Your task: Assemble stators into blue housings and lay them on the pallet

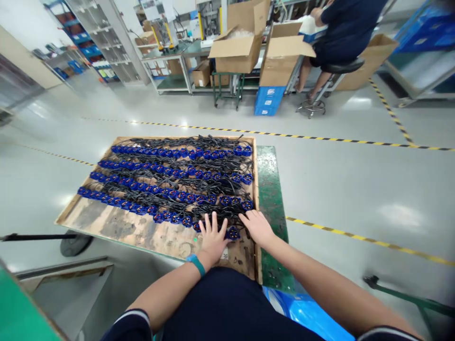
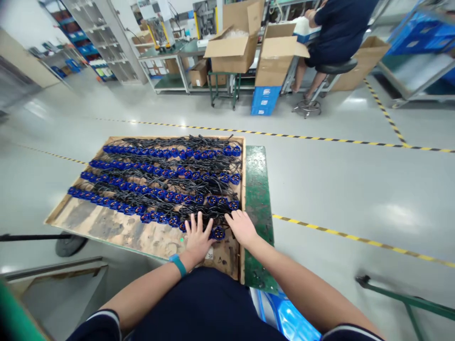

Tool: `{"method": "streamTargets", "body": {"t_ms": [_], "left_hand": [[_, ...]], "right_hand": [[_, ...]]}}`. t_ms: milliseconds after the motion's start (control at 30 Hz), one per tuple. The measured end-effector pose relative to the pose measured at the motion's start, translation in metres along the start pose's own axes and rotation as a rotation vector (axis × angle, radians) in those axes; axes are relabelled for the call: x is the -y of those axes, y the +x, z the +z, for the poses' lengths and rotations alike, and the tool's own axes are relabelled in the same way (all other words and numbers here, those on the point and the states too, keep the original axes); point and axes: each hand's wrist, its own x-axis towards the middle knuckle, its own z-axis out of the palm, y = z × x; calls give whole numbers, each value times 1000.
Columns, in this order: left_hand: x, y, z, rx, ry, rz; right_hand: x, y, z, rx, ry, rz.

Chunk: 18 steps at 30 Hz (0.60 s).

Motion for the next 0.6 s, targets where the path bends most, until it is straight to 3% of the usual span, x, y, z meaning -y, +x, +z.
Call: {"method": "streamTargets", "body": {"t_ms": [133, 233, 367, 433, 500, 600], "left_hand": [[-6, 0, 2, -16, -20, -12], [-2, -1, 3, -33, -56, 12], [25, -14, -13, -13, -108, 233], [56, -24, -25, 5, -120, 400], [103, -32, -36, -4, -126, 501], [211, -41, -52, -27, -81, 357]], "right_hand": [[-4, 12, -7, -76, -10, -4], [-5, 14, 1, -126, -8, -20], [11, 1, 32, -313, 76, 142], [24, -6, 47, -405, 196, 239], [38, -9, 56, -444, 287, 346], [56, -1, 57, -457, 271, 530]]}}
